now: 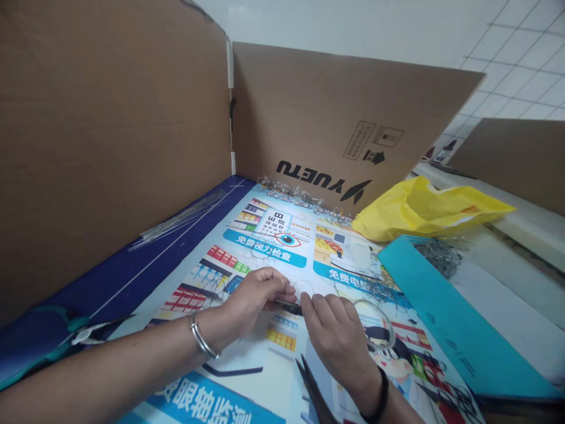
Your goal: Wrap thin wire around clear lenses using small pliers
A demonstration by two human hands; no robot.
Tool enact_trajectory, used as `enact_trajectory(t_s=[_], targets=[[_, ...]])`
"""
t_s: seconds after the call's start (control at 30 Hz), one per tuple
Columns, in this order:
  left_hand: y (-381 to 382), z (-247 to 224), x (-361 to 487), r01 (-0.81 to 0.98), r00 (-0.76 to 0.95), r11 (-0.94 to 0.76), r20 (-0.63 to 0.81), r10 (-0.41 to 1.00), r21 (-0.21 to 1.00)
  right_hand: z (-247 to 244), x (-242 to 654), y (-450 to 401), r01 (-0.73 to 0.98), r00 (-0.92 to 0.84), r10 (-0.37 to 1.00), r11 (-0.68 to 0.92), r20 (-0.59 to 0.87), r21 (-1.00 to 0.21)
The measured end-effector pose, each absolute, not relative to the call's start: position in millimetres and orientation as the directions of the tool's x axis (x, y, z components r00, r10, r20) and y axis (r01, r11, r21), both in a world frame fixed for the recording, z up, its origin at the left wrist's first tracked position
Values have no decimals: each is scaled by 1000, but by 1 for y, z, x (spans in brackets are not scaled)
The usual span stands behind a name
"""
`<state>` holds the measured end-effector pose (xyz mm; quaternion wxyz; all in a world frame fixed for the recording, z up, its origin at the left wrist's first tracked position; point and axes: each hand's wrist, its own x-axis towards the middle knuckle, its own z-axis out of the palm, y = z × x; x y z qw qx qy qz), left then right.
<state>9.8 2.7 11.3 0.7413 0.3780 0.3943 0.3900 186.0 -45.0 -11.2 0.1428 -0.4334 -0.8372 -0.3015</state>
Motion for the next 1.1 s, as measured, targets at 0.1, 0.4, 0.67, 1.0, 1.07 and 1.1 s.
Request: enact_trajectory(t_s=[0.1, 0.4, 0.67, 1.0, 1.07, 1.1], targets=[[0, 7, 12, -339, 397, 424, -282, 874, 840, -10, 184, -46, 794, -606, 618, 445, 500, 413], [-4, 6, 15, -387, 371, 430, -289, 883, 816, -10, 180, -44, 772, -635, 574, 438, 518, 461], [-5, 2, 17, -393, 363, 438, -301, 882, 808, -13, 182, -43, 773, -633, 581, 433, 512, 463], [-5, 0, 18, -399, 349, 408, -276, 896, 821, -16, 180, -42, 769, -638, 574, 448, 514, 455], [-5, 0, 18, -397, 349, 408, -276, 895, 822, -16, 180, -42, 772, -635, 582, 453, 507, 446], [-5, 0, 19, -397, 349, 407, -275, 896, 822, -16, 180, -42, 773, -634, 587, 456, 504, 442]])
